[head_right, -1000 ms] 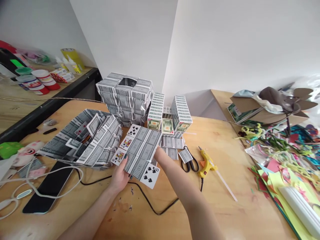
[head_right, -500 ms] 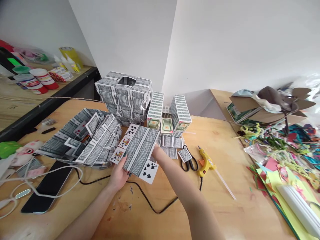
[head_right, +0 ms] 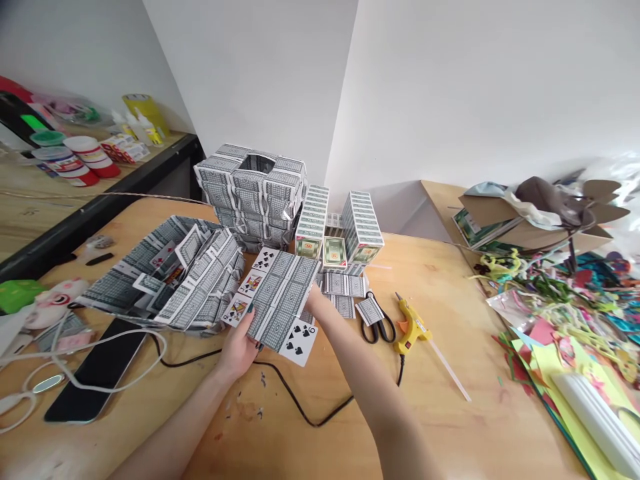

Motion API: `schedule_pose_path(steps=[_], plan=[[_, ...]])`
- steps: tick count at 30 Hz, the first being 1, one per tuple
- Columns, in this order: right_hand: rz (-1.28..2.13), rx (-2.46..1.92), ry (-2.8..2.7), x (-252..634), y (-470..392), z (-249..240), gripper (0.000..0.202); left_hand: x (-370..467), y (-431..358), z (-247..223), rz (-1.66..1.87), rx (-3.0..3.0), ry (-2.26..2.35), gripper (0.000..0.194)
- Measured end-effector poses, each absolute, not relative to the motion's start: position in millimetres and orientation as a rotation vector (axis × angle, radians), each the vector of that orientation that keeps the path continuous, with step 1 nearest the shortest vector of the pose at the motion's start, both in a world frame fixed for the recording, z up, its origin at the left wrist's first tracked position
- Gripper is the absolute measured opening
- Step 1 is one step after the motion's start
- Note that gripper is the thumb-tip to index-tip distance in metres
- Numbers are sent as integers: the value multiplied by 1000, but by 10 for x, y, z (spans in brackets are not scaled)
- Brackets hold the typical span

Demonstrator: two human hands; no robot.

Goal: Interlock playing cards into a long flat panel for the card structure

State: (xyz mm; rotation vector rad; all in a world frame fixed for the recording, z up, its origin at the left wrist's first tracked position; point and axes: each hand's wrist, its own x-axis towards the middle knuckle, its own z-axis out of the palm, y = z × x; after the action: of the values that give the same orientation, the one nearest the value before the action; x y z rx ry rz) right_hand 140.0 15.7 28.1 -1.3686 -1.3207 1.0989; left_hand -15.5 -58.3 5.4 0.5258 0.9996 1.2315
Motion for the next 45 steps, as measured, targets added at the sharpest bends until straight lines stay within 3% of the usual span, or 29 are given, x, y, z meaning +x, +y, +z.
schedule_pose_path(steps=[4,7,9,17,28,34,40,45], plan=[[1008,-1359,-1483,1471,-36,393,2,-151,-591,56,1237,543,1018,58],[658,-1466,-1621,1652,-291,371,37,-134,-600,38,1230,537,1021,59],[603,-1578,-1508,1808,-451,286,52,-114,-609,19,1234,538,1024,59],[958,-1424,-869,2150,-697,21,66,-53,-645,-3,1133,770,1115,57],[1104,-1456,-637,2175,-670,-42,40,-110,-882,261,971,630,1258,62],[706,-1745,-869,2183,-701,-14,33,-371,-994,436,410,479,1114,53],[353,-1757,-1119,2198,-712,-81,33,-642,-1028,678,75,900,1052,44],[279,-1631,-1160,2186,-715,-99,38,-453,-731,794,256,1432,1035,34]])
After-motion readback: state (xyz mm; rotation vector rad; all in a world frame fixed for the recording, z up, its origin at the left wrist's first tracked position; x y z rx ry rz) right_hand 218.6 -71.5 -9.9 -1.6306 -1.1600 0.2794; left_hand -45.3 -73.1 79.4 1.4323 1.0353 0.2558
